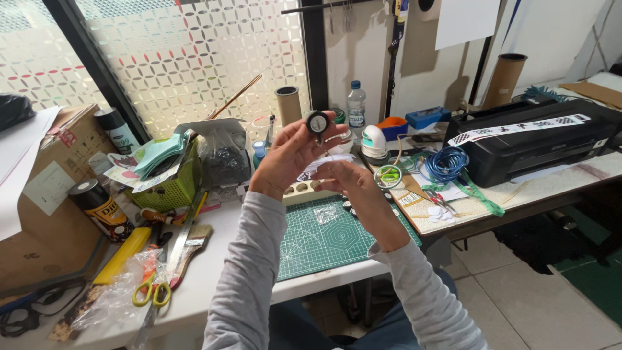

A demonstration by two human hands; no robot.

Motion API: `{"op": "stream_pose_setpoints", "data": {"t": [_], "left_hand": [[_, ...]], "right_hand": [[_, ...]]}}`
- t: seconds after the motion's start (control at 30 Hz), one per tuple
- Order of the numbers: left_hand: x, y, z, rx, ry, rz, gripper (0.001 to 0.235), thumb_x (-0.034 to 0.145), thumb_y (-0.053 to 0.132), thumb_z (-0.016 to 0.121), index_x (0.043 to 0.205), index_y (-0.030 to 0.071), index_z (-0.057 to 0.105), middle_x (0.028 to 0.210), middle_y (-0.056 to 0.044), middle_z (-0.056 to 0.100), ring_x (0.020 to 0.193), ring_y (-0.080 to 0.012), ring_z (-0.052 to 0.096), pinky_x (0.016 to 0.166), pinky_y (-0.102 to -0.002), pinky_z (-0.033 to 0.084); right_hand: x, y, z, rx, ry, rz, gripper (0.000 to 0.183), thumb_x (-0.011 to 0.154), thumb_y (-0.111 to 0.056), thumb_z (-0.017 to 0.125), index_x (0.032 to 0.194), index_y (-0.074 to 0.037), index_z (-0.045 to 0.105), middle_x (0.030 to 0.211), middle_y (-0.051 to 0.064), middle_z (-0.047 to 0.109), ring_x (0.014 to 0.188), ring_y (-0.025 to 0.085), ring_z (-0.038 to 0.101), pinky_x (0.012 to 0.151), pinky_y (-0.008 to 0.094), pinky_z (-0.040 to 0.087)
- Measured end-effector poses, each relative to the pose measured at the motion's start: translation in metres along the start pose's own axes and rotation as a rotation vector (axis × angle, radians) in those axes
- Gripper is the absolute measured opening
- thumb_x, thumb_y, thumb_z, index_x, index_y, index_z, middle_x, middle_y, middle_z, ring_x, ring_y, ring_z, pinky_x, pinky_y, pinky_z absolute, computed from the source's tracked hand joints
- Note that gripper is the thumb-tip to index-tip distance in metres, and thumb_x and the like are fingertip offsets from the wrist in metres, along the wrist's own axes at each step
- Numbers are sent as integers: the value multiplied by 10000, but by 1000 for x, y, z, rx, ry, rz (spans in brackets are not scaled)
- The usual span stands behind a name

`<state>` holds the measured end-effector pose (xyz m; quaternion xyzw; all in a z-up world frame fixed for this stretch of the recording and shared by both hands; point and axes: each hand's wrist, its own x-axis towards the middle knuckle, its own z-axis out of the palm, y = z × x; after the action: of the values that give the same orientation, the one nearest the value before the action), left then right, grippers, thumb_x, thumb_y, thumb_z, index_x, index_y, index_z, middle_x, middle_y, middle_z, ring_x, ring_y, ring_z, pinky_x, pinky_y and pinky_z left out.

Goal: The person assembles small keychain devices by inserting circular white inserts into black housings. They handle the components one at a time, aligning and pressing them together, then placing the finished units on the cutting mat.

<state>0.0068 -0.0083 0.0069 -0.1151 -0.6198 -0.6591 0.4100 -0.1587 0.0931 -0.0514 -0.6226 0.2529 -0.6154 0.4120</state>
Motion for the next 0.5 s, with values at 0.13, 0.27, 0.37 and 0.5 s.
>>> {"op": "stream_pose_setpoints", "data": {"t": [0.13,0.27,0.37,0.5], "left_hand": [[0,0,-5,-59,-116,11,426,1116,266,544,1393,-54,593,1452,-246,593,1395,-379,560,1219,-558,430],[1,-8,-8,6,-136,16,398,1127,273,552,1351,-43,643,1470,-243,577,1450,-348,515,1276,-568,400],[-1,-11,-11,-25,-152,31,376,1125,283,556,1339,-11,654,1492,-222,560,1465,-333,504,1285,-576,391],[-5,-14,-13,-41,-60,-67,416,1095,318,532,1335,0,652,1494,-224,552,1418,-372,518,1224,-570,382]], "right_hand": [[0,7,9,26,48,-38,491,983,-428,613,1287,-43,642,1006,-9,651,910,95,617,879,275,522],[-1,13,13,-43,78,-68,376,1086,-343,600,1188,-11,743,819,-46,568,801,60,488,752,237,424],[-4,15,16,-97,99,-33,294,1062,-275,652,1070,5,740,801,-51,594,752,60,438,678,244,371],[-5,19,19,46,107,-14,278,1011,-293,616,1156,-90,738,728,-73,537,708,49,451,655,232,374]]}}
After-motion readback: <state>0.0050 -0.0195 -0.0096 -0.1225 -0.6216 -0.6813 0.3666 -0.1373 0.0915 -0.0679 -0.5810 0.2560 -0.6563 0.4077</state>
